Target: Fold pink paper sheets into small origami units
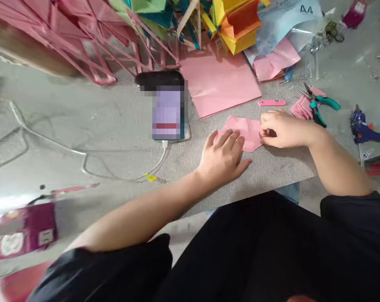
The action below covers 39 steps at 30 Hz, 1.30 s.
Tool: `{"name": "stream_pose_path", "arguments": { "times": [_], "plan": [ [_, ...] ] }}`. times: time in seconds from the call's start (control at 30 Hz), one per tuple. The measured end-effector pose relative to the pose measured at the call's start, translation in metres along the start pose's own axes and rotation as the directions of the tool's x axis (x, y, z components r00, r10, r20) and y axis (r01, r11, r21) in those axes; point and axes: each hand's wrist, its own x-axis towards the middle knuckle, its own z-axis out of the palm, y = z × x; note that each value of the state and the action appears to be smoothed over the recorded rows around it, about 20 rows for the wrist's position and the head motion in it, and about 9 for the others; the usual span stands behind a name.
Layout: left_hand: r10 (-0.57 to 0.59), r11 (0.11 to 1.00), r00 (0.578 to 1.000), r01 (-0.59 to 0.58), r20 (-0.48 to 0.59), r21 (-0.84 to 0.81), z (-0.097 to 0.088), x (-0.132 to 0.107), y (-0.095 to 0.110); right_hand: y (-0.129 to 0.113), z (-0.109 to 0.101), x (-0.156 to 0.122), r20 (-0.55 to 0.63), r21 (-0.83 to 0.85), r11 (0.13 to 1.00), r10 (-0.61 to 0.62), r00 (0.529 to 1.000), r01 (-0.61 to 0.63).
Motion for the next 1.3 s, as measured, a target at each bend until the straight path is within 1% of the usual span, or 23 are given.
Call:
{"name": "stream_pose_path", "arguments": {
  "times": [0.13,0.2,0.27,0.33,0.37,0.4,0.43,0.47,0.53,0.63,0.7,0.73,0.8,0.83,0.9,0.97,1.0,1.07,1.1,1.13,1.2,1.23,1.3],
  "plan": [
    [0.043,0.998,0.993,-0.039,-0.112,0.039,0.006,0.004,-0.011,-0.005,0.004,-0.001,-0.142,0.201,0.973,-0.090,0.986,0.117],
    [0.065,0.997,0.984,-0.059,-0.165,0.043,0.007,0.005,-0.016,-0.006,0.004,-0.001,-0.220,0.301,0.936,-0.120,0.968,0.184],
    [0.072,0.997,0.977,-0.070,-0.200,0.013,0.008,0.006,-0.021,-0.005,0.004,-0.002,-0.306,0.357,0.895,-0.158,0.939,0.268],
    [0.024,0.995,0.972,-0.045,-0.232,-0.085,0.008,0.007,-0.025,-0.002,0.004,-0.002,-0.397,0.394,0.849,-0.189,0.898,0.353],
    [-0.043,0.986,0.967,0.001,-0.251,-0.166,0.007,0.007,-0.026,0.001,0.004,-0.001,-0.436,0.415,0.826,-0.186,0.880,0.380],
    [-0.142,0.961,0.953,0.069,-0.267,-0.268,0.006,0.008,-0.026,0.004,0.006,0.000,-0.467,0.439,0.809,-0.167,0.869,0.392],
    [-0.261,0.912,0.926,0.145,-0.273,-0.383,0.005,0.009,-0.025,0.007,0.008,0.001,-0.486,0.463,0.796,-0.139,0.863,0.389],
    [-0.383,0.838,0.886,0.213,-0.262,-0.503,0.004,0.010,-0.024,0.010,0.011,0.003,-0.493,0.490,0.787,-0.105,0.864,0.375],
    [-0.579,0.635,0.792,0.288,-0.195,-0.716,0.002,0.013,-0.021,0.011,0.019,0.007,-0.458,0.561,0.755,-0.057,0.887,0.338],
    [-0.727,0.337,0.685,0.290,-0.052,-0.896,0.005,0.015,-0.014,0.001,0.033,0.013,-0.288,0.726,0.640,-0.051,0.956,0.253],
    [-0.772,0.170,0.634,0.280,0.049,-0.945,0.010,0.013,-0.009,-0.010,0.041,0.016,-0.212,0.799,0.571,-0.024,0.977,0.187],
    [-0.774,0.093,0.625,0.269,0.100,-0.959,0.012,0.012,-0.007,-0.016,0.043,0.016,-0.200,0.821,0.549,0.016,0.980,0.158],
    [-0.742,-0.035,0.643,0.245,0.189,-0.969,0.016,0.009,-0.002,-0.022,0.045,0.017,-0.201,0.845,0.522,0.108,0.974,0.117],
    [-0.720,-0.079,0.659,0.236,0.219,-0.969,0.016,0.008,-0.001,-0.023,0.045,0.018,-0.205,0.850,0.517,0.143,0.968,0.104],
    [-0.688,-0.120,0.682,0.228,0.246,-0.966,0.016,0.009,-0.003,-0.019,0.040,0.017,-0.204,0.844,0.529,0.165,0.965,0.088],
    [-0.686,-0.115,0.687,0.219,0.237,-0.969,0.014,0.013,-0.010,-0.010,0.033,0.015,-0.174,0.807,0.588,0.141,0.975,0.059],
    [-0.688,-0.106,0.688,0.219,0.230,-0.970,0.014,0.015,-0.016,-0.004,0.028,0.013,-0.147,0.767,0.641,0.126,0.981,0.033],
    [-0.666,-0.040,0.716,0.249,0.212,-0.968,0.014,0.020,-0.028,0.006,0.020,0.009,-0.138,0.609,0.793,0.138,0.981,-0.026],
    [-0.649,0.019,0.734,0.279,0.200,-0.960,0.014,0.021,-0.034,0.011,0.016,0.007,-0.165,0.481,0.875,0.163,0.973,-0.065],
    [-0.626,0.095,0.756,0.317,0.191,-0.944,0.015,0.022,-0.039,0.015,0.014,0.006,-0.198,0.350,0.931,0.180,0.964,-0.102],
    [-0.574,0.270,0.799,0.392,0.179,-0.880,0.016,0.022,-0.046,0.021,0.011,0.004,-0.276,0.133,0.983,0.161,0.948,-0.128],
    [-0.553,0.357,0.815,0.420,0.173,-0.835,0.015,0.021,-0.048,0.023,0.011,0.004,-0.305,0.061,0.993,0.117,0.945,-0.103],
    [-0.521,0.503,0.836,0.463,0.172,-0.730,0.013,0.020,-0.049,0.023,0.013,0.005,-0.320,-0.036,0.999,-0.031,0.947,0.020]
  ]
}}
